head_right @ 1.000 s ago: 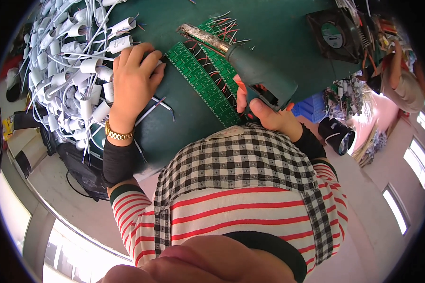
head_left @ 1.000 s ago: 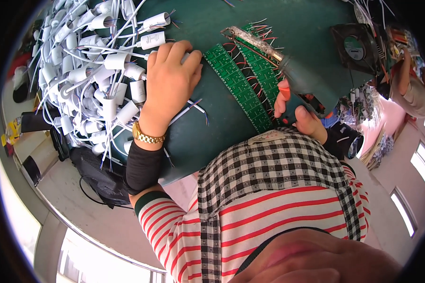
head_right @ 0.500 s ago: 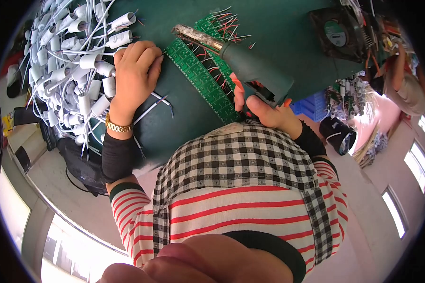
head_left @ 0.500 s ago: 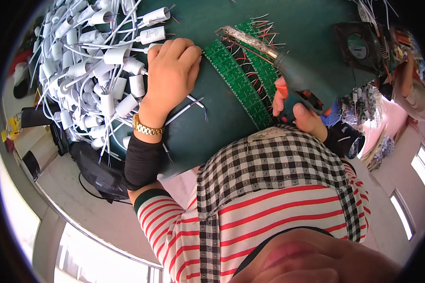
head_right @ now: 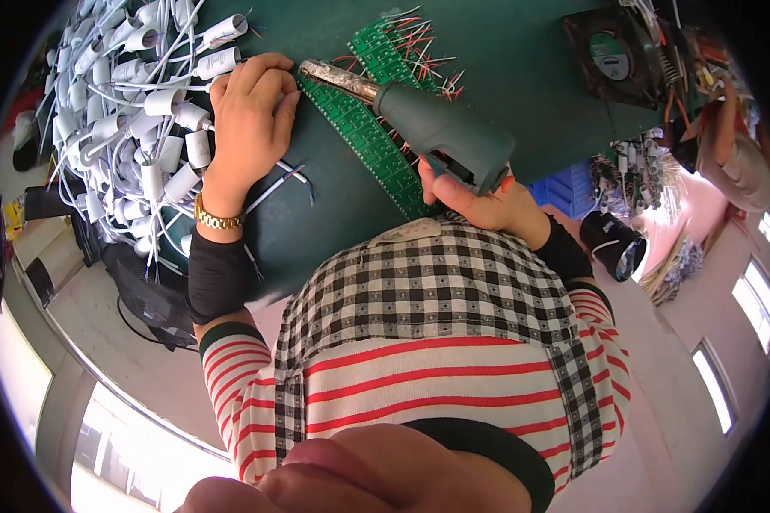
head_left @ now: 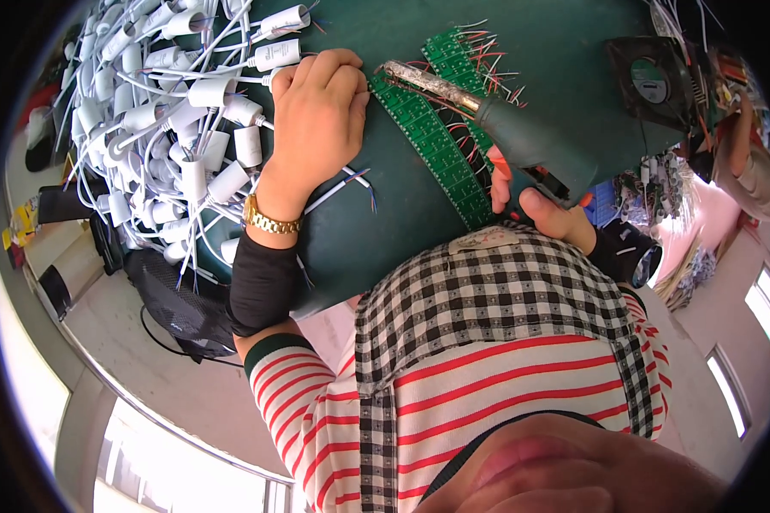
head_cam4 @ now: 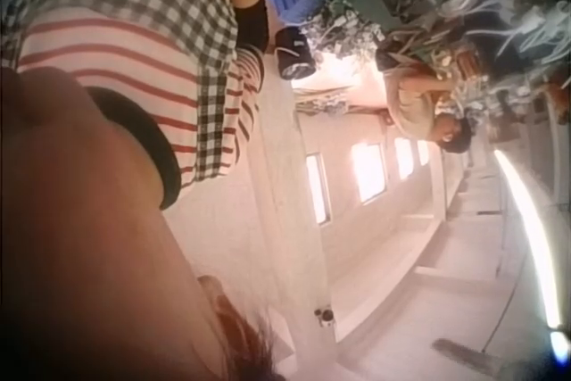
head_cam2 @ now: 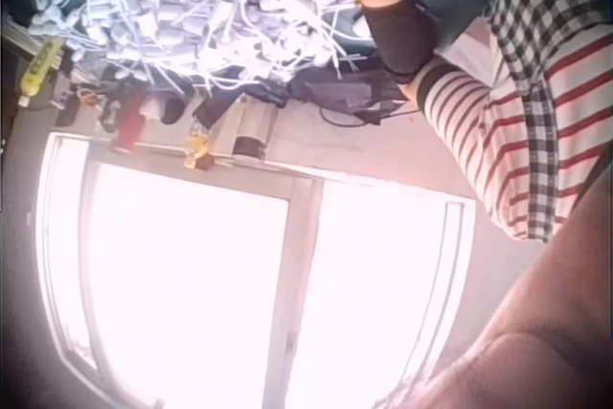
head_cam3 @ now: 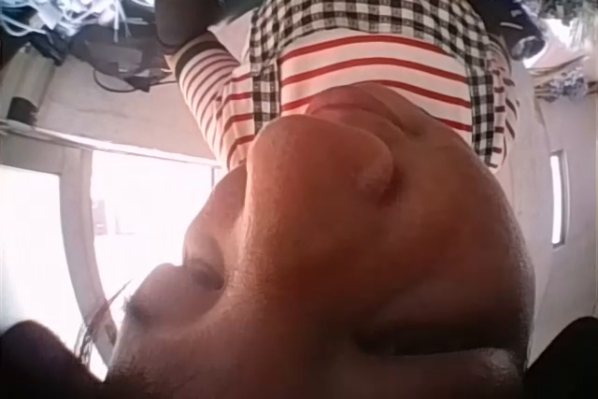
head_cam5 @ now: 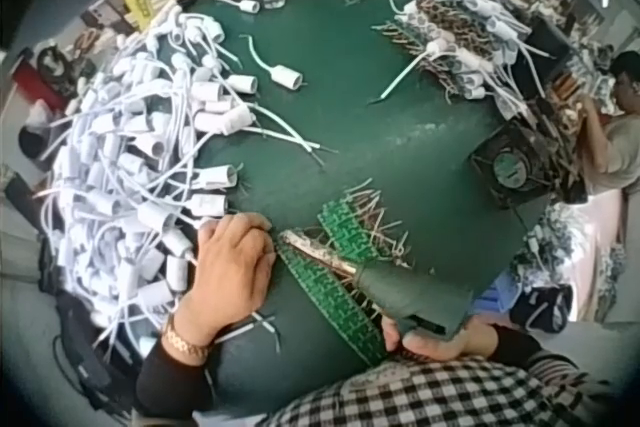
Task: The person solders electrical components onto green PCB strips using a soldering gun.
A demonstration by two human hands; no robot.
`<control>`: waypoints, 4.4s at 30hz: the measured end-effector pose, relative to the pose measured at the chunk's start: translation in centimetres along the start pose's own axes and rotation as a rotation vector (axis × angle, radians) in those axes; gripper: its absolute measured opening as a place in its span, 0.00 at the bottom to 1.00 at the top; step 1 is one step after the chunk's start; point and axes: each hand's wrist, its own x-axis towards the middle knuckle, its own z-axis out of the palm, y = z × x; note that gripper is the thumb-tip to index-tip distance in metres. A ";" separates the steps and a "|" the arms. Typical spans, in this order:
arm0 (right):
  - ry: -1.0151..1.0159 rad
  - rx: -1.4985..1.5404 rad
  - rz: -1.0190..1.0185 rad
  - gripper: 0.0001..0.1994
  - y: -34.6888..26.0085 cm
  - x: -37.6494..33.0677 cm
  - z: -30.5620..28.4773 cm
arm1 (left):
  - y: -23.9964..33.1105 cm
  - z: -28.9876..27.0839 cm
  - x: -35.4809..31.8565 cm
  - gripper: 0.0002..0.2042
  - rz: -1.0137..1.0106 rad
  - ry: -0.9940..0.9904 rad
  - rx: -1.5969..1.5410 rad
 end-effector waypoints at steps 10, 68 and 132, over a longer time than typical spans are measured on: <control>-0.010 -0.144 0.116 0.19 -0.5 0.1 -0.1 | -0.6 0.5 -0.4 0.06 -0.085 -0.022 -0.055; 0.152 -0.079 -0.194 0.23 1.1 -2.1 -0.2 | -0.6 0.8 0.4 0.06 -0.044 -0.018 0.024; 0.301 -0.034 -0.213 0.30 0.6 -0.6 -0.3 | 2.2 0.5 -1.3 0.06 -0.116 0.227 0.027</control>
